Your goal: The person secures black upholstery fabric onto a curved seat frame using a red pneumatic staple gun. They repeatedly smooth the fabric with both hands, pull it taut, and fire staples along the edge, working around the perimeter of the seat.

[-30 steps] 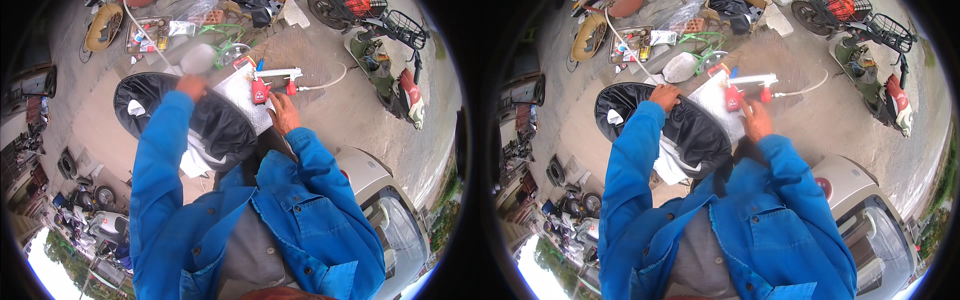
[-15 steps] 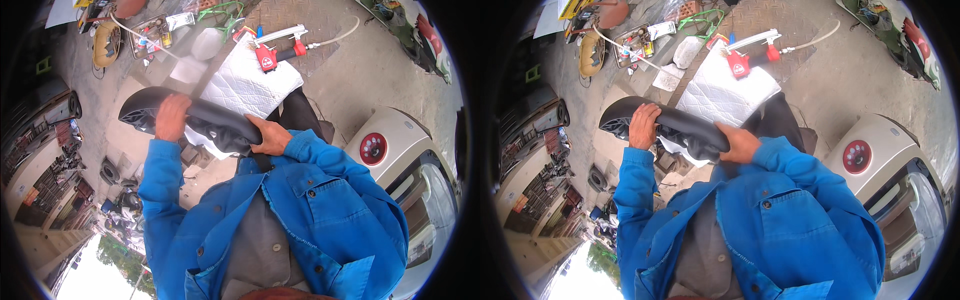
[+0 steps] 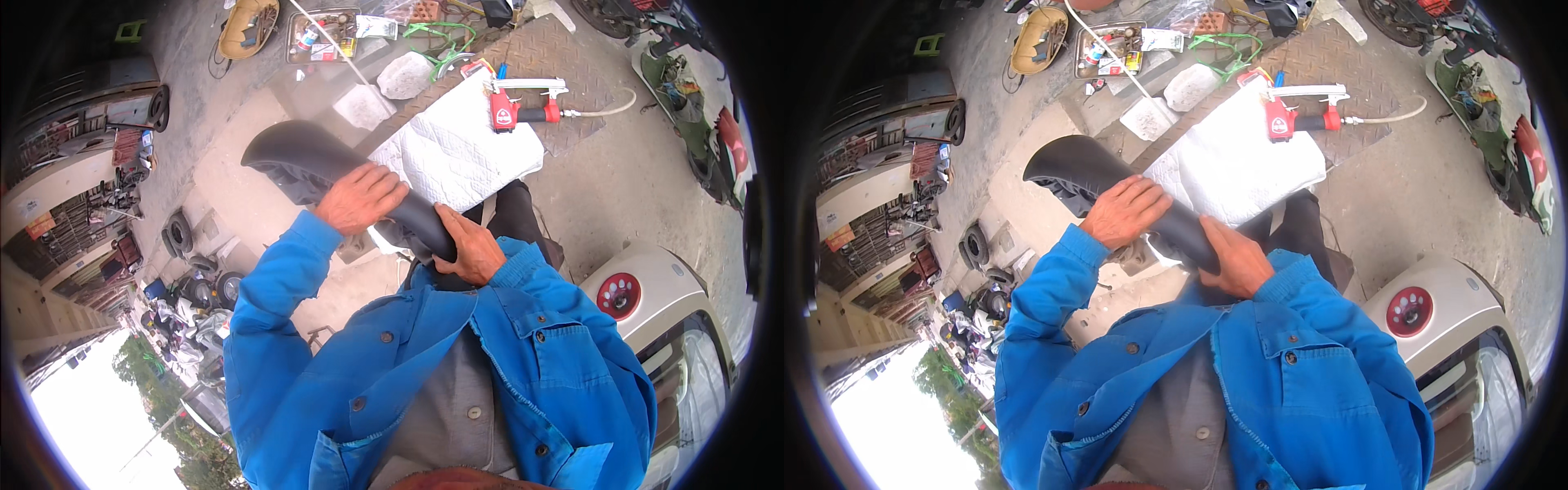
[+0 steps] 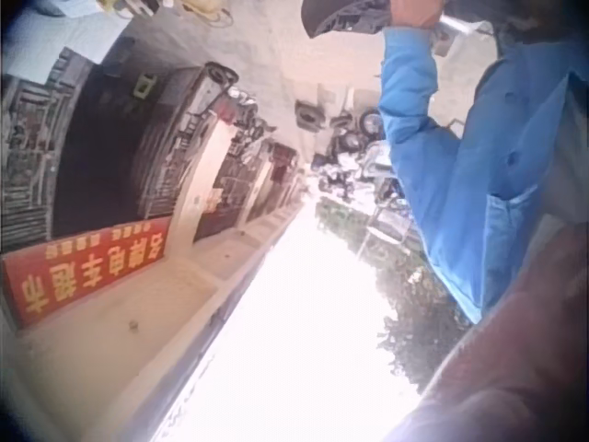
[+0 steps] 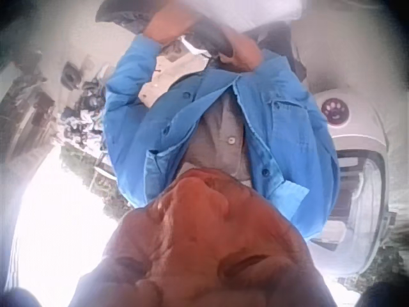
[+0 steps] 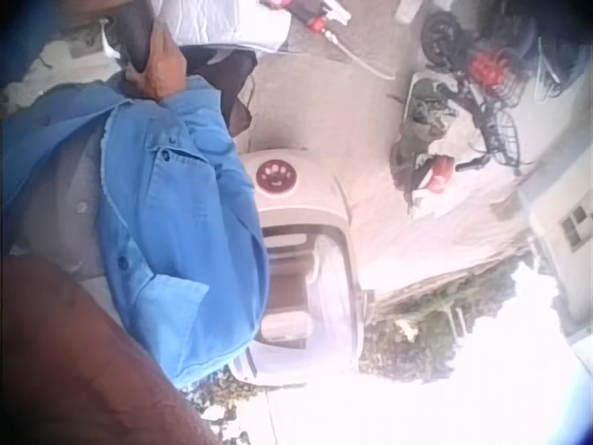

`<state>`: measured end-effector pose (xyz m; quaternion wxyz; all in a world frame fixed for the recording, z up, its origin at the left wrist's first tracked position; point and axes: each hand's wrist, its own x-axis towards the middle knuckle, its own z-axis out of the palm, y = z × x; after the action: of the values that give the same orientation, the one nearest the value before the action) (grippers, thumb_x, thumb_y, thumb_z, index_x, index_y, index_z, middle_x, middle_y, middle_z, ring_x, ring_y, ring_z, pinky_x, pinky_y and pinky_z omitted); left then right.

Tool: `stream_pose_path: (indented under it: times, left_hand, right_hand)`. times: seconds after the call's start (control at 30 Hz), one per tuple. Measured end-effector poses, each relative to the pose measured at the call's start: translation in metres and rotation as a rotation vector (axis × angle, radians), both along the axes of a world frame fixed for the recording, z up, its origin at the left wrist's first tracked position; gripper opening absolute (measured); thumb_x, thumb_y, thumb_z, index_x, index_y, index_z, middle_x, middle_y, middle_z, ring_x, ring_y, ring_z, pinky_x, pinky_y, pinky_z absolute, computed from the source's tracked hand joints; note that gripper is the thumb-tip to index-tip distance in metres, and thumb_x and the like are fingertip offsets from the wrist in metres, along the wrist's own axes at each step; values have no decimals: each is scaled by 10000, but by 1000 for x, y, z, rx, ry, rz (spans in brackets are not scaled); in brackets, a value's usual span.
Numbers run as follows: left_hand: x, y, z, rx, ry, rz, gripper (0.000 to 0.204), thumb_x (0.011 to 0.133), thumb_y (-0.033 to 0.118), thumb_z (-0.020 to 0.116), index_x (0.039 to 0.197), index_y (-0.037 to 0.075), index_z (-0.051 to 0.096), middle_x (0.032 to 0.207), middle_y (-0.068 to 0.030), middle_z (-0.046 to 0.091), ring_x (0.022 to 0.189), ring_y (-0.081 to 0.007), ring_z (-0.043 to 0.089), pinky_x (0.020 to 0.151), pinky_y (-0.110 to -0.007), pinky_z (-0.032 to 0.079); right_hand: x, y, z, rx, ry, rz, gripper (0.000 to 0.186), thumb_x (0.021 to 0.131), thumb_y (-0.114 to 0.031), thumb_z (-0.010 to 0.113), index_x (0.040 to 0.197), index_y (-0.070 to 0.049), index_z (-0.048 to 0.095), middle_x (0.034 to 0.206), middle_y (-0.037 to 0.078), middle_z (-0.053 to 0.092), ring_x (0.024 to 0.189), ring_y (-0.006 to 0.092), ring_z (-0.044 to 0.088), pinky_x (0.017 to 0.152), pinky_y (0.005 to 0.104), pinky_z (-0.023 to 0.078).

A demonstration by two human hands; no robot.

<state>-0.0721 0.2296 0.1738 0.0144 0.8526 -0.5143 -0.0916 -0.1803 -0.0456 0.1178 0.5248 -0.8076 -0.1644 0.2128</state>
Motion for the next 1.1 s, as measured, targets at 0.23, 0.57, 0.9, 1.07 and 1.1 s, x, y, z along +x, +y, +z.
stream_pose_path:
  times: [0.23,0.57,0.9,1.07,1.1]
  left_hand:
    - [-55,14,5,-59,-136,143,410,893,146,623,1289,58,682,1319,-133,683,1234,-317,656,1115,-482,495]
    - [-59,75,2,-58,-85,763,867,714,126,879,1493,52,506,1540,-154,532,1459,-359,478,1266,-528,319]
    - [-52,115,-18,-10,-196,1037,849,827,111,826,1572,41,427,1632,-169,436,1548,-358,364,1306,-527,247]
    - [-2,63,35,177,58,642,831,835,202,816,1576,117,449,1620,-141,460,1523,-342,404,1303,-527,262]
    - [2,58,37,209,134,582,835,831,213,820,1575,125,451,1623,-128,460,1527,-331,402,1311,-527,252]
  right_hand:
    - [5,-7,0,24,18,292,1195,725,-198,950,1662,-52,223,1611,271,377,1394,500,483,1156,493,460]
    - [22,-6,-1,66,-124,385,1130,793,-192,885,1641,50,178,1582,323,354,1397,510,452,1165,481,440]
    - [33,-13,-12,112,-104,404,1122,806,-183,841,1656,34,140,1575,349,344,1377,527,464,1161,488,433]
    - [46,-24,-21,190,-12,376,1103,803,-164,802,1658,33,134,1608,327,326,1387,514,468,1166,466,430]
    - [51,-26,-12,233,47,321,1046,790,-129,786,1648,25,209,1556,318,418,1361,485,517,1145,449,451]
